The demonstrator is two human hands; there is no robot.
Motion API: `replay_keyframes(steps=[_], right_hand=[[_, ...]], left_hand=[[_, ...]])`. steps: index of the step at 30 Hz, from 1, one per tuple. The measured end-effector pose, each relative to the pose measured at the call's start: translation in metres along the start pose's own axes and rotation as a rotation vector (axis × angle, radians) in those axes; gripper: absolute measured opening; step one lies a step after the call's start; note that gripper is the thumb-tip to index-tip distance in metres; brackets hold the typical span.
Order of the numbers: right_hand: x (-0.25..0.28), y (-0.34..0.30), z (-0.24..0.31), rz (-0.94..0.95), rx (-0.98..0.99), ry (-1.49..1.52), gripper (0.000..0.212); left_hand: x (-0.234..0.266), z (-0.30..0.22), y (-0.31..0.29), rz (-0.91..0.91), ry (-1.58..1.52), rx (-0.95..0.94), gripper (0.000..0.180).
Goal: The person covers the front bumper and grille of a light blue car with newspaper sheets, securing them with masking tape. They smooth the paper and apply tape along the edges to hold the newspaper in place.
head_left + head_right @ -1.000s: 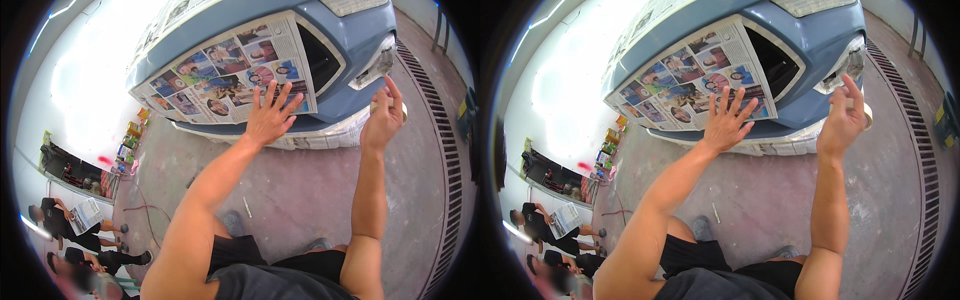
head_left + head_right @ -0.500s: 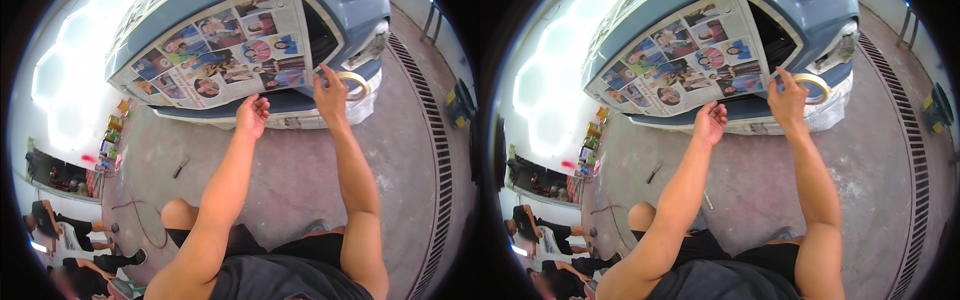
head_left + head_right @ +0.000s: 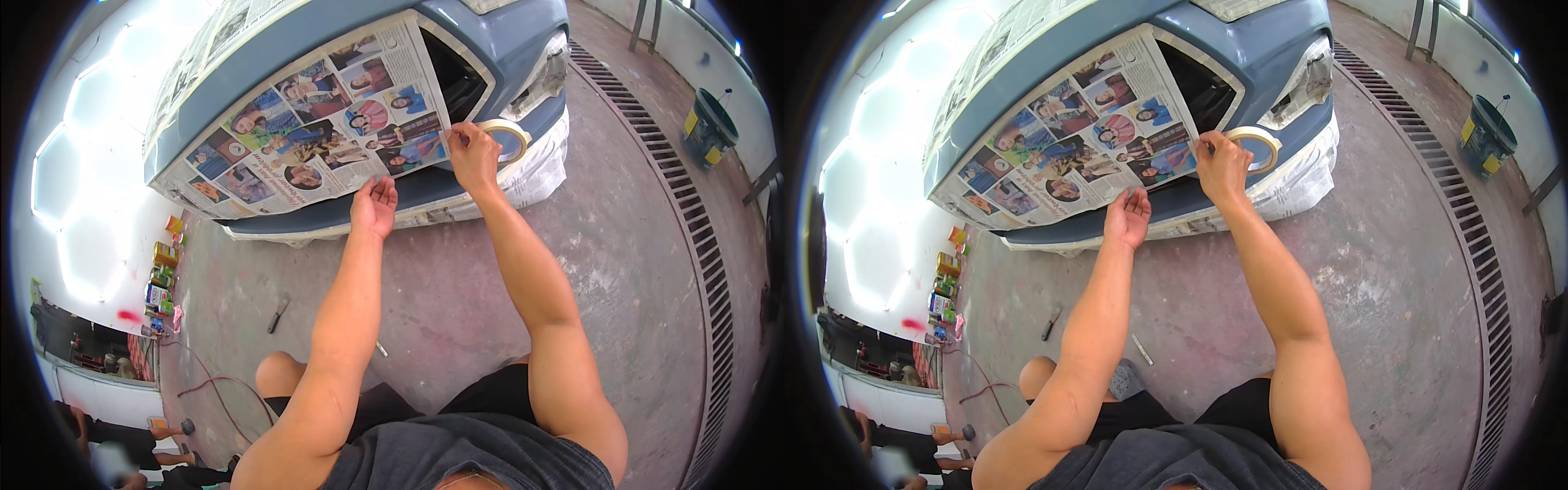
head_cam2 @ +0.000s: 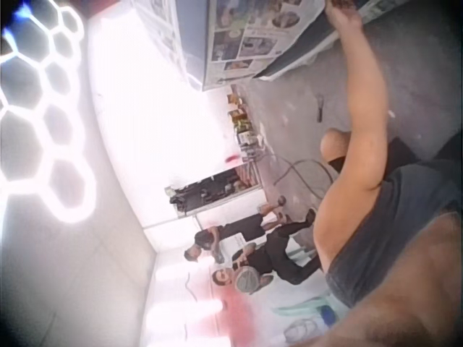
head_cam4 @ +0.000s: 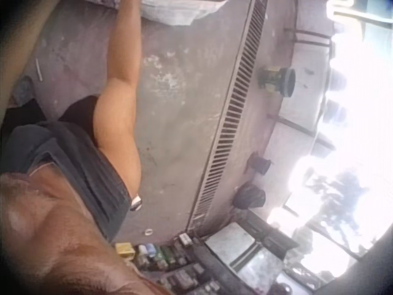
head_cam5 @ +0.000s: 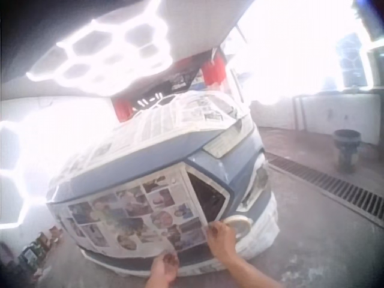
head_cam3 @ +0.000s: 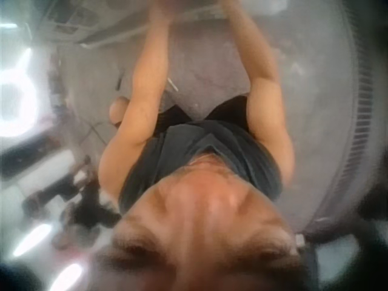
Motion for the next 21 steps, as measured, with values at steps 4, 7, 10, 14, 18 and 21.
replay_keyframes(steps=[4,7,10,14,18,21], right_hand=[[0.001,0.004,0.001,0.019,-0.042,0.052,0.013],[0.002,0.007,0.000,0.036,-0.075,0.053,0.014],[-0.008,0.003,-0.004,0.057,-0.098,0.082,0.015],[0.002,0.009,-0.006,0.070,-0.105,0.080,0.018],[0.009,0.009,-0.001,0.119,-0.163,0.065,0.026],[0.007,0.012,-0.005,0.142,-0.168,0.060,0.029]], left_hand=[[0.000,-0.001,0.004,0.037,-0.031,0.023,0.016],[0.001,-0.001,0.009,0.074,-0.034,0.015,0.017],[0.015,-0.004,0.012,0.049,-0.049,0.008,0.017],[0.014,-0.004,0.016,0.104,-0.028,0.029,0.014],[0.019,-0.007,0.011,0.001,-0.067,0.005,0.011],[0.027,-0.009,0.013,-0.053,-0.081,-0.005,0.012]])
Point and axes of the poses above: each hand's wrist, its own y-axis towards the middle knuckle, its own x-axis out of the back of the hand, z = x × y, the point moved 1 cm from there along y, towards the middle knuckle, and after that the axes turned 8 degrees about y, right-handed, at the moved point
